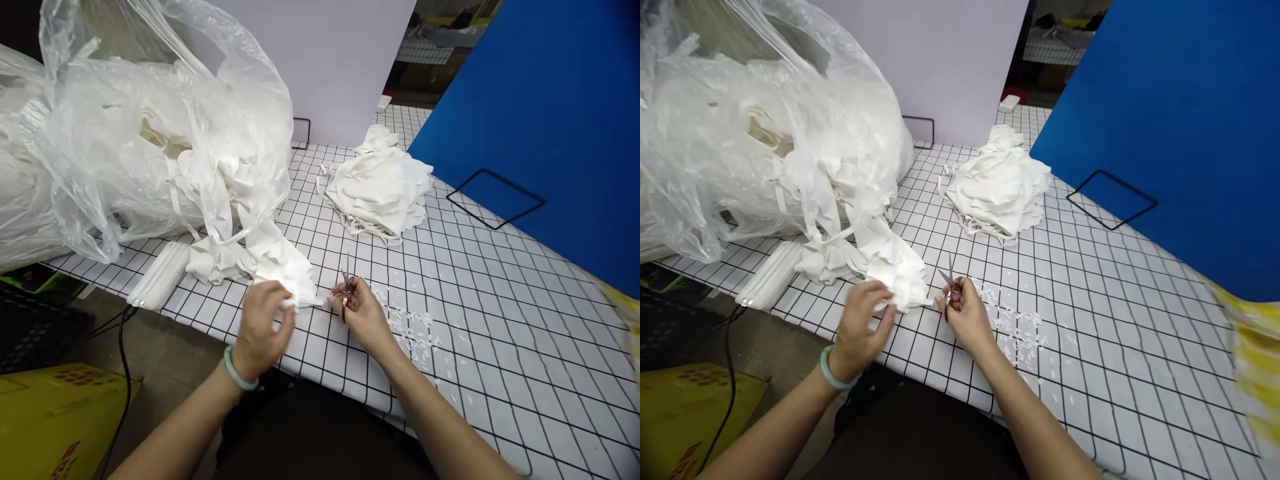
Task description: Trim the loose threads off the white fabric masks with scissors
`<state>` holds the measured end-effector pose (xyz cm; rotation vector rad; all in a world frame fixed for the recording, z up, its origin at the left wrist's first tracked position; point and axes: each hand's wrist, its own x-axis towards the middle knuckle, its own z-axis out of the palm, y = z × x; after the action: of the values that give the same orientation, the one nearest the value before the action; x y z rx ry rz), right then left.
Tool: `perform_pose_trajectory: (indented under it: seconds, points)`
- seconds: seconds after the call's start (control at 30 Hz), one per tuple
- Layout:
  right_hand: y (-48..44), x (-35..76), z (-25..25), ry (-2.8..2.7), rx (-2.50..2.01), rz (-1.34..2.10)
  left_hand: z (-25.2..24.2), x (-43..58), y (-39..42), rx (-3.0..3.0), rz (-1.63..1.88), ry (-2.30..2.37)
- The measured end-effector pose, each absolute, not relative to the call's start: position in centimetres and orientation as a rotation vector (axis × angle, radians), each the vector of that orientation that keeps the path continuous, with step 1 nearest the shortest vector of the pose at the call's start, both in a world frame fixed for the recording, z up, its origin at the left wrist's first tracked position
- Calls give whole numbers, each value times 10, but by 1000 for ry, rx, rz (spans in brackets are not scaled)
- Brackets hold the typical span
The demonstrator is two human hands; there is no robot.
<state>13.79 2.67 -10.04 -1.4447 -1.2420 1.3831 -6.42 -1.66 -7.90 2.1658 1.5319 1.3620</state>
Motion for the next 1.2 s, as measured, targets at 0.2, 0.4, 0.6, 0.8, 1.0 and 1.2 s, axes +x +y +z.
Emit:
perform_pose_trajectory:
  seconds: [0.2, 0.4, 0.6, 0.8, 1.0, 1.2]
  points:
    - [17, 119, -85, -1307, -1377, 1313, -98, -122, 34, 1096, 1565, 1841]
    - [9, 99, -66, -1394, -1312, 1453, -92, -138, 63, 1102, 1562, 1863]
    - [14, 97, -57, -1106, -1114, 1629, -72, -75, -1, 1489, 1396, 1630]
    - [15, 110, -49, -944, -1072, 1980, -87, -7, -56, 2005, 1240, 1092]
    - [-2, 135, -41, -993, -1139, 1667, -75, -8, -52, 1226, 1216, 1192]
    - [-17, 151, -29, -1215, -1299, 1423, -42, -14, -22, 835, 1150, 980]
